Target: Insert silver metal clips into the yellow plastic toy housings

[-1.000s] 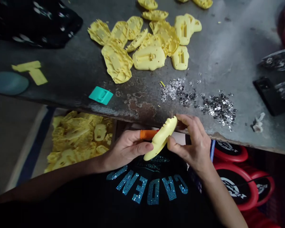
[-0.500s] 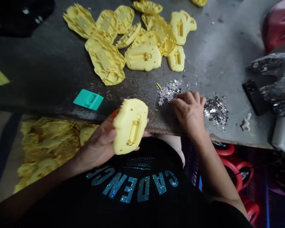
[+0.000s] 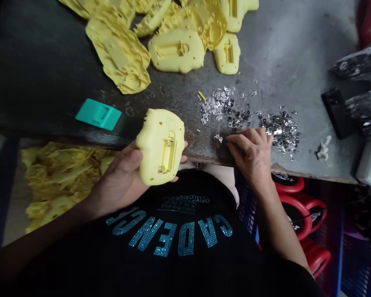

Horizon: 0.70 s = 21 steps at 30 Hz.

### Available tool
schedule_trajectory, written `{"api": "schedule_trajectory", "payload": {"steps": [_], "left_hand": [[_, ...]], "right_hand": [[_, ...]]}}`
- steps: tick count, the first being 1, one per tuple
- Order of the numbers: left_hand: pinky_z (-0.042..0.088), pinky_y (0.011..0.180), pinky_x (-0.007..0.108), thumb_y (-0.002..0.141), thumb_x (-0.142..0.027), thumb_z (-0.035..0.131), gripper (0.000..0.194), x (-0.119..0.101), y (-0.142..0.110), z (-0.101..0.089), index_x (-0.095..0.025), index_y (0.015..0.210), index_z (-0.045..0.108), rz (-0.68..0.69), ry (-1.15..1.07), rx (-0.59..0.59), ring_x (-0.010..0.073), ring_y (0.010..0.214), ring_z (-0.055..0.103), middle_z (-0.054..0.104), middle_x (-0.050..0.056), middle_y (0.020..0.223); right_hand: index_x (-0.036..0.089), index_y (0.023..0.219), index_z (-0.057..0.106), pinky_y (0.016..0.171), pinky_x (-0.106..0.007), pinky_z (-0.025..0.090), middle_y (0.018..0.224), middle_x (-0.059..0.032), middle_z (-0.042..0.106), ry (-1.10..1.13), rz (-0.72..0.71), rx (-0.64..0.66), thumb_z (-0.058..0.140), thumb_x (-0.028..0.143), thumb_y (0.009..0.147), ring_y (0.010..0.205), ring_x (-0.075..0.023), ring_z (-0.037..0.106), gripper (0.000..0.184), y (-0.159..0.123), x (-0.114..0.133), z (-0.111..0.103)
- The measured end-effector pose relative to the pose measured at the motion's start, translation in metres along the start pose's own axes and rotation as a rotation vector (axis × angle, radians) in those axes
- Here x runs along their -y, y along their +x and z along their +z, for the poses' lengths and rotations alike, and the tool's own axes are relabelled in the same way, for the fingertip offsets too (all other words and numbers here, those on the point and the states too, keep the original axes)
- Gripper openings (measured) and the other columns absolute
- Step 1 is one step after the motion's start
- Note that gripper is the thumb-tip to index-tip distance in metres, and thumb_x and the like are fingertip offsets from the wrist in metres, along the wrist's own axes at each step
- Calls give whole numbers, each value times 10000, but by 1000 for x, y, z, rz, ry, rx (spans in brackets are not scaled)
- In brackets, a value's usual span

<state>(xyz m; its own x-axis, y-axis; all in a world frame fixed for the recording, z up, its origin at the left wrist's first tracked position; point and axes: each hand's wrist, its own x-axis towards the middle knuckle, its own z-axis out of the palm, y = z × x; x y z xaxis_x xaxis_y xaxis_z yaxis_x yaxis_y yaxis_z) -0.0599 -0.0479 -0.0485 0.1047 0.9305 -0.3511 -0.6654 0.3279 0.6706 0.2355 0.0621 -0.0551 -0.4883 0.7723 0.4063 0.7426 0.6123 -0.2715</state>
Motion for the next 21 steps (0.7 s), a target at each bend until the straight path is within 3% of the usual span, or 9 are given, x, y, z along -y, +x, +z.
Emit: {"api": "schedule_trajectory", "payload": {"steps": [7, 13, 17, 21], "left_hand": [[735, 744, 283, 964, -511, 936, 686, 3, -5, 4, -268, 1558, 695, -3, 24, -13, 325, 1201, 879, 860, 83, 1449], [760, 686, 346, 991, -495, 906, 683, 6, -6, 10, -280, 1584, 644, -29, -2, 56, 368, 1132, 893, 860, 106, 1426], [753, 650, 341, 999, -529, 885, 688, 7, -6, 14, -230, 1572, 651, -70, -23, 100, 369, 1073, 902, 874, 131, 1368], [735, 671, 312, 1011, -532, 870, 662, 9, -5, 15, -211, 1558, 678, -70, -22, 117, 346, 1072, 898, 875, 134, 1377]], "right_hand": [[315, 1148, 831, 924, -482, 441, 1052, -47, 811, -29, 20, 87, 714, 342, 1116, 1033, -299, 692, 124, 12, 4, 19], [274, 1005, 767, 908, -460, 446, 953, -31, 786, 18, -23, 153, 714, 283, 1071, 984, -289, 709, 85, 22, 0, 16], [277, 998, 749, 871, -432, 449, 918, -19, 780, 58, -72, 178, 681, 267, 1100, 908, -257, 683, 123, 6, -4, 5], [292, 1019, 761, 872, -437, 429, 992, -12, 844, 21, -136, 90, 682, 254, 1140, 911, -241, 676, 149, -25, -13, -7]]}}
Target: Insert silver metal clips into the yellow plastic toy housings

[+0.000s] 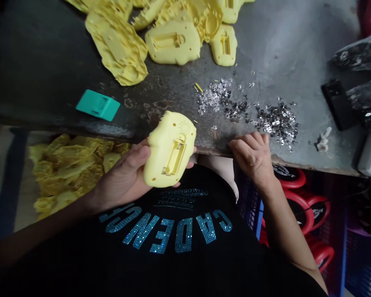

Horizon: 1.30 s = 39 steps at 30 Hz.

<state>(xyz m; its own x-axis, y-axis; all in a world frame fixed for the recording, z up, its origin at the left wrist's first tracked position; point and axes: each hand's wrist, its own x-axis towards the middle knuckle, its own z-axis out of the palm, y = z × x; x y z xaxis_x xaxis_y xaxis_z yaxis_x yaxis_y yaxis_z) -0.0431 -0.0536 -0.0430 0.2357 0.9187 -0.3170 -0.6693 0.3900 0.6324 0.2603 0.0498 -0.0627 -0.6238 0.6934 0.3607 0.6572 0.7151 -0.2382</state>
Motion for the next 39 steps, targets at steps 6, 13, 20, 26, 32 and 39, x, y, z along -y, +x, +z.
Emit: {"api": "schedule_trajectory", "payload": {"steps": [6, 13, 20, 26, 32, 39], "left_hand": [[713, 713, 285, 1031, -560, 848, 745, 5, 0, -1, -264, 1673, 613, -39, 28, 13, 336, 1165, 887, 867, 113, 1412], [742, 693, 296, 1041, -527, 850, 635, 8, -2, 6, -242, 1580, 671, -59, 10, 3, 331, 1142, 893, 874, 101, 1396], [726, 722, 300, 1026, -504, 871, 586, 10, -1, 12, -201, 1500, 707, -65, 21, 12, 310, 1022, 908, 877, 135, 1384], [750, 754, 356, 982, -560, 904, 721, 11, 1, 13, -220, 1563, 646, -130, 28, -23, 352, 1071, 902, 848, 159, 1443], [711, 639, 304, 1057, -632, 798, 665, 17, 8, 7, -220, 1559, 653, -268, -58, 185, 361, 1088, 894, 862, 178, 1336], [713, 663, 293, 1037, -704, 806, 628, 22, 10, 7, -218, 1428, 733, -376, -188, 298, 320, 1084, 884, 869, 131, 1281]], "right_hand": [[320, 1164, 835, 952, -469, 497, 1187, -41, 884, 185, 136, -21, 698, 243, 1123, 1039, -255, 748, 162, -24, 2, -7], [311, 1047, 852, 935, -479, 489, 1019, -38, 804, 131, 253, -33, 781, 337, 1074, 1031, -287, 703, 80, -21, 15, 1], [288, 1027, 802, 889, -451, 451, 1042, -37, 787, 107, 211, -42, 770, 271, 1081, 1015, -275, 682, 65, -32, 23, 2], [297, 1024, 802, 925, -495, 464, 1089, -37, 839, 134, 254, -119, 803, 274, 1069, 1028, -290, 719, 50, -35, 33, 7], [303, 1030, 825, 832, -465, 644, 989, -17, 858, 893, 284, -240, 846, 240, 1013, 902, -258, 799, 69, -12, 51, -14], [337, 1178, 920, 802, -382, 662, 1011, -22, 871, 832, 99, 32, 820, 171, 1033, 901, -225, 810, 242, 30, 52, -42]]}}
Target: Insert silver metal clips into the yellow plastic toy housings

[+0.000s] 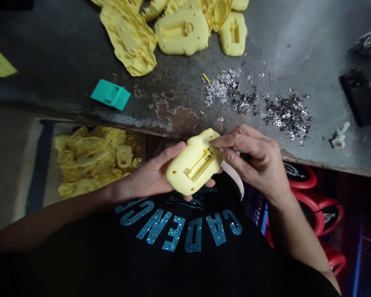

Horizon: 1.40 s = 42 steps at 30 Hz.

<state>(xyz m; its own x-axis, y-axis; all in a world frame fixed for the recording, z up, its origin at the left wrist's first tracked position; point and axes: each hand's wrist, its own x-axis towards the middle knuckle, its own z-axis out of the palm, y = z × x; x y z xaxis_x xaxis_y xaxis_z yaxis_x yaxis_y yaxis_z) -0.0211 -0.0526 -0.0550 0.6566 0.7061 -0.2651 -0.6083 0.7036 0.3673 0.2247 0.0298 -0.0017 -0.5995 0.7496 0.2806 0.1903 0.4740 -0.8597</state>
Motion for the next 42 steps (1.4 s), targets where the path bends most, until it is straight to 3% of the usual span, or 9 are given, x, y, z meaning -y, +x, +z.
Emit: {"api": "schedule_trajectory", "payload": {"steps": [4, 13, 21, 34, 42], "left_hand": [[719, 686, 314, 1031, -732, 794, 711, 2, 1, 0, -257, 1550, 699, 9, 43, 16, 322, 1066, 885, 863, 131, 1302], [712, 720, 347, 1051, -713, 777, 746, 6, 0, 3, -332, 1676, 634, 56, 110, -4, 361, 1120, 883, 840, 139, 1413], [710, 716, 324, 979, -677, 892, 623, 9, 2, 3, -277, 1444, 778, 133, 148, -84, 291, 1047, 883, 887, 102, 1239], [706, 692, 314, 947, -656, 934, 624, 8, 1, 5, -245, 1383, 760, 141, 147, -157, 290, 1047, 878, 866, 109, 1318], [716, 711, 312, 985, -642, 901, 611, 10, 2, 0, -246, 1424, 747, 138, 101, -138, 308, 1097, 886, 855, 121, 1356]], "right_hand": [[313, 1186, 893, 828, -355, 641, 1037, -22, 862, -63, 31, 105, 781, 209, 1069, 914, -207, 805, 193, 7, 4, -2], [306, 1046, 742, 738, -339, 589, 947, 28, 775, -94, 118, 131, 851, 243, 987, 775, -162, 691, 138, 14, 11, -3], [274, 974, 677, 671, -324, 530, 889, 33, 760, -356, 89, 144, 781, 200, 968, 729, -154, 687, 128, 22, 32, 0], [272, 955, 664, 647, -321, 503, 870, 28, 770, -469, 33, 223, 722, 147, 951, 706, -161, 700, 138, 32, 33, -1], [291, 947, 683, 631, -344, 518, 870, 23, 791, -416, 130, 105, 790, 250, 1003, 697, -169, 698, 128, 21, 29, 4]]}}
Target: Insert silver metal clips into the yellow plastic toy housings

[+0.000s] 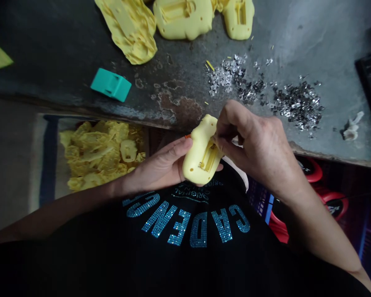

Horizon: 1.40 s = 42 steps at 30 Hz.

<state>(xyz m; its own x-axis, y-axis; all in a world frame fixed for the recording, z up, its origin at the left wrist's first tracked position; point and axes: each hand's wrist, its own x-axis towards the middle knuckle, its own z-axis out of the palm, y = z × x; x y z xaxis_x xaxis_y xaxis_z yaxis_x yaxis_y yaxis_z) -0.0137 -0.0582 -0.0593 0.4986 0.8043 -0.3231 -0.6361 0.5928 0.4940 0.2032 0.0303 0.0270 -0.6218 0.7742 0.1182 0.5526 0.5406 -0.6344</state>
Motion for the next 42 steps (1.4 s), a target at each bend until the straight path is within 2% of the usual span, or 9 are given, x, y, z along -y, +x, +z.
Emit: {"api": "schedule_trajectory", "payload": {"steps": [7, 11, 18, 20, 25, 30, 33, 37, 42], "left_hand": [[707, 639, 315, 1018, -617, 846, 681, -6, 0, 1, -225, 1547, 669, -58, -86, 76, 406, 1203, 874, 839, 198, 1409], [711, 636, 316, 999, -571, 871, 758, -7, -1, 4, -232, 1624, 607, -55, -86, 82, 406, 1193, 879, 848, 198, 1386], [714, 618, 330, 1000, -693, 846, 813, 1, -5, 3, -276, 1648, 588, 19, -36, 90, 390, 1114, 893, 854, 170, 1350], [712, 601, 337, 979, -695, 867, 825, -2, -5, 3, -282, 1639, 595, 36, -12, 55, 377, 1059, 897, 857, 164, 1334], [662, 537, 283, 917, -698, 917, 739, -29, 12, 6, -246, 1461, 702, 111, 144, -172, 338, 968, 888, 862, 153, 1280], [629, 532, 264, 865, -600, 1000, 654, -56, 33, 12, -227, 1336, 741, 170, 365, -293, 236, 822, 816, 844, 115, 1164], [604, 550, 240, 861, -572, 1006, 645, -63, 36, 13, -215, 1334, 753, 192, 476, -343, 203, 810, 774, 813, 87, 1090], [567, 543, 214, 798, -493, 1049, 809, -70, 32, 5, -222, 1477, 705, 241, 609, -408, 209, 827, 779, 788, 56, 1056], [609, 631, 236, 922, -500, 939, 704, -65, 16, -10, -258, 1537, 696, 402, 556, -396, 239, 940, 804, 825, 69, 1126]], "right_hand": [[337, 1065, 763, 706, -389, 612, 985, 12, 854, 78, 25, -165, 804, 277, 1069, 820, -210, 789, 72, -25, -6, 11], [340, 1077, 816, 821, -447, 656, 996, -15, 862, 27, -43, -185, 761, 244, 1081, 866, -246, 789, 112, -27, -10, 16], [332, 1081, 860, 838, -433, 629, 1000, -34, 835, 110, -111, -162, 826, 219, 1033, 931, -257, 779, 128, -18, -18, 14], [334, 1074, 859, 836, -431, 630, 992, -29, 835, 134, -123, -164, 839, 234, 1026, 916, -252, 773, 113, -15, -24, 11], [307, 1041, 843, 773, -404, 600, 938, -24, 801, 24, -21, -328, 811, 263, 1019, 823, -229, 725, 59, -18, -63, 8], [270, 985, 831, 766, -407, 562, 882, -36, 770, -121, 87, -343, 734, 307, 1032, 810, -237, 716, 113, -29, -97, 23], [269, 984, 825, 783, -417, 554, 914, -45, 792, -130, 102, -333, 719, 331, 1047, 866, -257, 726, 138, -34, -101, 32], [270, 994, 826, 809, -420, 544, 949, -45, 816, -104, 105, -350, 729, 314, 1056, 902, -264, 730, 123, -36, -102, 36], [275, 1009, 829, 820, -415, 548, 930, -39, 803, -71, 44, -285, 747, 288, 1055, 883, -257, 738, 95, -21, -98, 36]]}}
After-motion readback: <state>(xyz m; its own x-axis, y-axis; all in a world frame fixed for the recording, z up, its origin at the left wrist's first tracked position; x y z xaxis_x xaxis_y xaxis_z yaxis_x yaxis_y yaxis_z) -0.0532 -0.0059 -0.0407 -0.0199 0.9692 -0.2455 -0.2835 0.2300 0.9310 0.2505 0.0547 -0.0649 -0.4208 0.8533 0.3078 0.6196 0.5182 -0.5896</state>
